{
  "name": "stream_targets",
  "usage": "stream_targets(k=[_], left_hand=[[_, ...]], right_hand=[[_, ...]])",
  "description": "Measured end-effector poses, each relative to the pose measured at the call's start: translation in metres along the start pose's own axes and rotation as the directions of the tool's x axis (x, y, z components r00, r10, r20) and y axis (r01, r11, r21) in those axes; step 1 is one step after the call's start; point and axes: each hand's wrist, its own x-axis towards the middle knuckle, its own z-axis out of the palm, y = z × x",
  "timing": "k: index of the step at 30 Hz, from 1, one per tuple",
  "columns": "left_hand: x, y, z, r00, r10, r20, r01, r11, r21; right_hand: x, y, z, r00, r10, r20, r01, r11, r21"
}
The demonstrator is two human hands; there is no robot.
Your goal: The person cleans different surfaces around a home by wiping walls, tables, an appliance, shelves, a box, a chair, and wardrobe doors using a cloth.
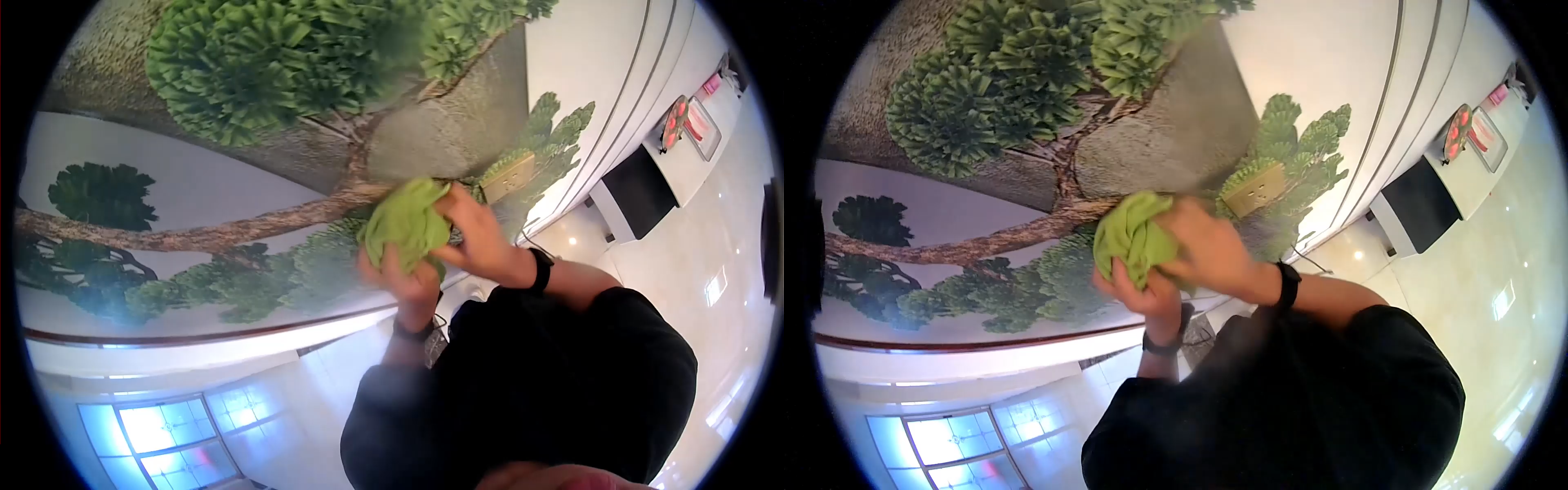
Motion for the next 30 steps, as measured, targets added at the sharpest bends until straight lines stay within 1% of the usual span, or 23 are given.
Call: stream_targets(k=[1,3,5,7,8,11,12,13,15,17,18,20,21,23,24,25,26,27,28,30], left_hand=[[0.009,0.009,0.012,1.000,0.021,-0.018,-0.021,1.000,0.007],[0.023,0.029,0.035,0.999,0.049,0.007,-0.049,0.999,0.013],[0.037,0.051,0.059,0.998,0.065,0.025,-0.064,0.998,-0.015],[0.050,0.075,0.079,0.997,0.067,0.035,-0.064,0.995,-0.075],[0.052,0.086,0.088,0.995,0.055,0.085,-0.047,0.995,-0.090],[0.048,0.110,0.115,0.972,0.024,0.234,0.007,0.992,-0.129],[0.041,0.115,0.125,0.958,0.016,0.285,0.025,0.990,-0.140],[0.032,0.118,0.133,0.941,0.010,0.339,0.044,0.988,-0.149],[0.017,0.130,0.145,0.897,-0.014,0.442,0.067,0.992,-0.104],[-0.012,0.127,0.168,0.882,0.015,0.472,0.057,0.989,-0.138],[-0.022,0.129,0.175,0.900,0.029,0.435,0.034,0.990,-0.137],[-0.048,0.123,0.186,0.897,0.003,0.442,0.070,0.987,-0.148],[-0.052,0.123,0.188,0.897,-0.004,0.442,0.082,0.984,-0.157],[-0.056,0.122,0.186,0.899,-0.031,0.437,0.114,0.980,-0.164],[-0.053,0.123,0.184,0.901,-0.053,0.432,0.138,0.976,-0.168],[-0.046,0.125,0.178,0.901,-0.076,0.428,0.164,0.972,-0.171],[-0.036,0.127,0.175,0.914,-0.097,0.394,0.194,0.958,-0.213],[-0.018,0.132,0.167,0.928,-0.076,0.366,0.170,0.958,-0.232],[0.001,0.139,0.161,0.940,-0.056,0.335,0.146,0.958,-0.249],[0.025,0.150,0.162,0.958,-0.029,0.285,0.116,0.950,-0.291]], right_hand=[[0.004,0.006,-0.012,1.000,-0.010,-0.029,0.010,1.000,-0.015],[0.013,0.012,-0.040,0.995,-0.033,-0.094,0.029,0.998,-0.047],[0.020,0.023,-0.069,0.995,-0.002,-0.101,0.001,1.000,-0.008],[0.022,0.034,-0.091,0.984,0.039,-0.171,-0.036,0.999,0.022],[0.020,0.039,-0.101,0.977,0.061,-0.206,-0.054,0.998,0.037],[0.007,0.058,-0.127,0.942,0.213,-0.261,-0.183,0.974,0.134],[-0.002,0.073,-0.134,0.943,0.191,-0.274,-0.171,0.981,0.096],[-0.012,0.083,-0.137,0.928,0.240,-0.284,-0.211,0.969,0.128],[-0.033,0.102,-0.142,0.890,0.338,-0.306,-0.288,0.937,0.198],[-0.062,0.129,-0.145,0.860,0.431,-0.274,-0.376,0.897,0.233],[-0.075,0.143,-0.144,0.841,0.473,-0.263,-0.411,0.874,0.258],[-0.093,0.148,-0.141,0.799,0.555,-0.232,-0.481,0.821,0.307],[-0.096,0.150,-0.141,0.799,0.554,-0.234,-0.510,0.830,0.225],[-0.099,0.151,-0.141,0.796,0.564,-0.222,-0.513,0.822,0.248],[-0.090,0.139,-0.145,0.791,0.578,-0.201,-0.520,0.808,0.277],[-0.080,0.131,-0.148,0.829,0.514,-0.219,-0.469,0.854,0.226],[-0.070,0.126,-0.151,0.862,0.452,-0.232,-0.420,0.891,0.175],[-0.059,0.120,-0.152,0.890,0.390,-0.238,-0.371,0.921,0.122],[-0.046,0.116,-0.155,0.907,0.312,-0.281,-0.292,0.950,0.112],[-0.023,0.108,-0.167,0.912,0.235,-0.336,-0.204,0.971,0.125]])
